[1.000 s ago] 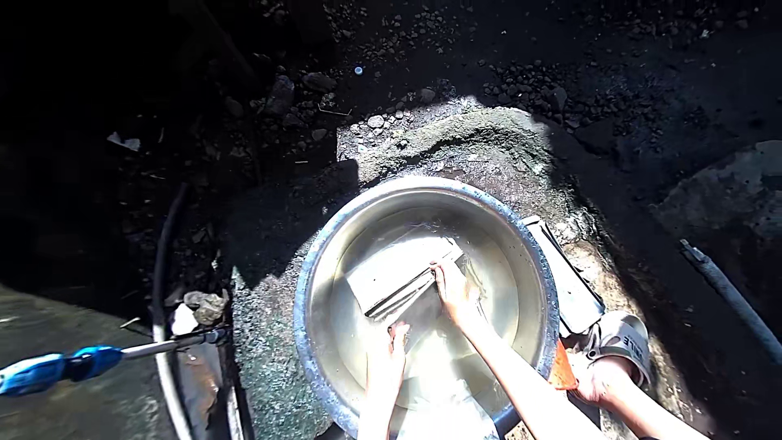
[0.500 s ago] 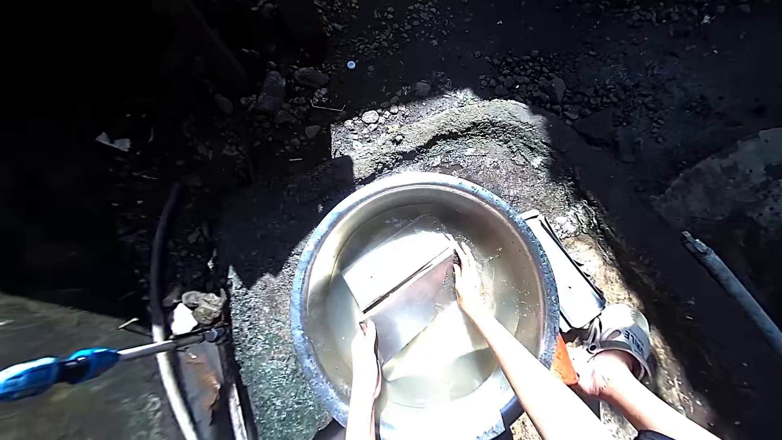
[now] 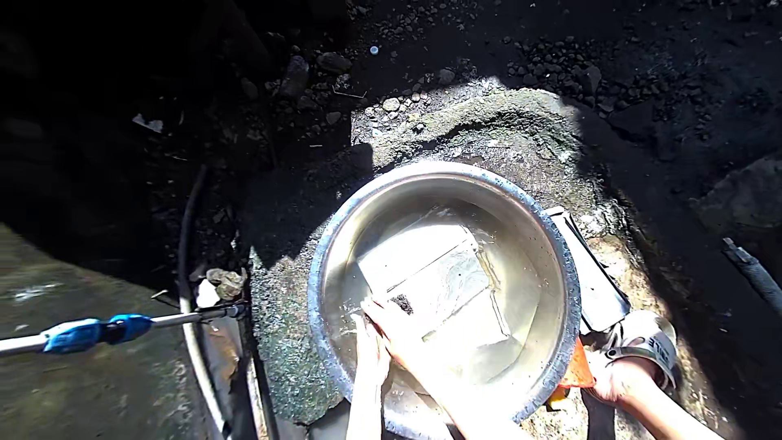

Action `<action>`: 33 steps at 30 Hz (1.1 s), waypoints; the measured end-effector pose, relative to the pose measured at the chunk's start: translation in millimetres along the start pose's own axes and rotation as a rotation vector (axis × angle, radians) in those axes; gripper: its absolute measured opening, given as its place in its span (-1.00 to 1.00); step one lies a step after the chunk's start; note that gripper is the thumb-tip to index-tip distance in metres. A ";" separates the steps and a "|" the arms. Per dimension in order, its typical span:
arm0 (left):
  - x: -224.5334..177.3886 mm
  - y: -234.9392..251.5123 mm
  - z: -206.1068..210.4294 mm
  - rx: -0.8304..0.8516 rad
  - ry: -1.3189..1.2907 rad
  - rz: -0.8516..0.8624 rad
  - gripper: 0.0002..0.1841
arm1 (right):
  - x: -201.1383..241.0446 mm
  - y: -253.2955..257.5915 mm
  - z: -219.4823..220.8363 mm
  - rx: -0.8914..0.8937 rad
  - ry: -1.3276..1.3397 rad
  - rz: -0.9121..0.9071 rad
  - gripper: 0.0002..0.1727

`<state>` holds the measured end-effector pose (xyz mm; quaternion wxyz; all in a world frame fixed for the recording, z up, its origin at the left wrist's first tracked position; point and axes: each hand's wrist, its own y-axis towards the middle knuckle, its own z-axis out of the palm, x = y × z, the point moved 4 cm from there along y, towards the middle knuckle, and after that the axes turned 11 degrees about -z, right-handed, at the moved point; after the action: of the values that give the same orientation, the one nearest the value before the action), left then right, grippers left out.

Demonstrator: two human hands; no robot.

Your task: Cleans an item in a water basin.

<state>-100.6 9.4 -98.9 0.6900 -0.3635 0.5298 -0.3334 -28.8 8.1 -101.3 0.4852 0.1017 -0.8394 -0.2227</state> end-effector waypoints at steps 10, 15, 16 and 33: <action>-0.1 9.3 10.6 -0.064 -0.081 0.023 -0.36 | -3.9 -47.2 -23.5 0.077 -0.071 -0.109 -0.61; 12.2 13.9 3.0 -0.075 0.129 0.159 -0.76 | -84.0 -22.9 -72.2 -0.141 -0.337 0.295 -0.60; 11.5 12.8 1.4 -0.093 0.134 0.169 -0.79 | -106.3 -21.8 -87.0 -0.224 -0.381 0.385 -0.59; 39.3 17.7 -15.7 -0.196 0.190 0.208 -0.69 | -87.2 -33.2 -79.0 0.362 -0.114 0.115 -0.38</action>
<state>-106.0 -17.0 -136.0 0.6288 -0.3392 0.6574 -0.2396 82.0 -9.1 -150.1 0.4226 0.1264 -0.8963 -0.0457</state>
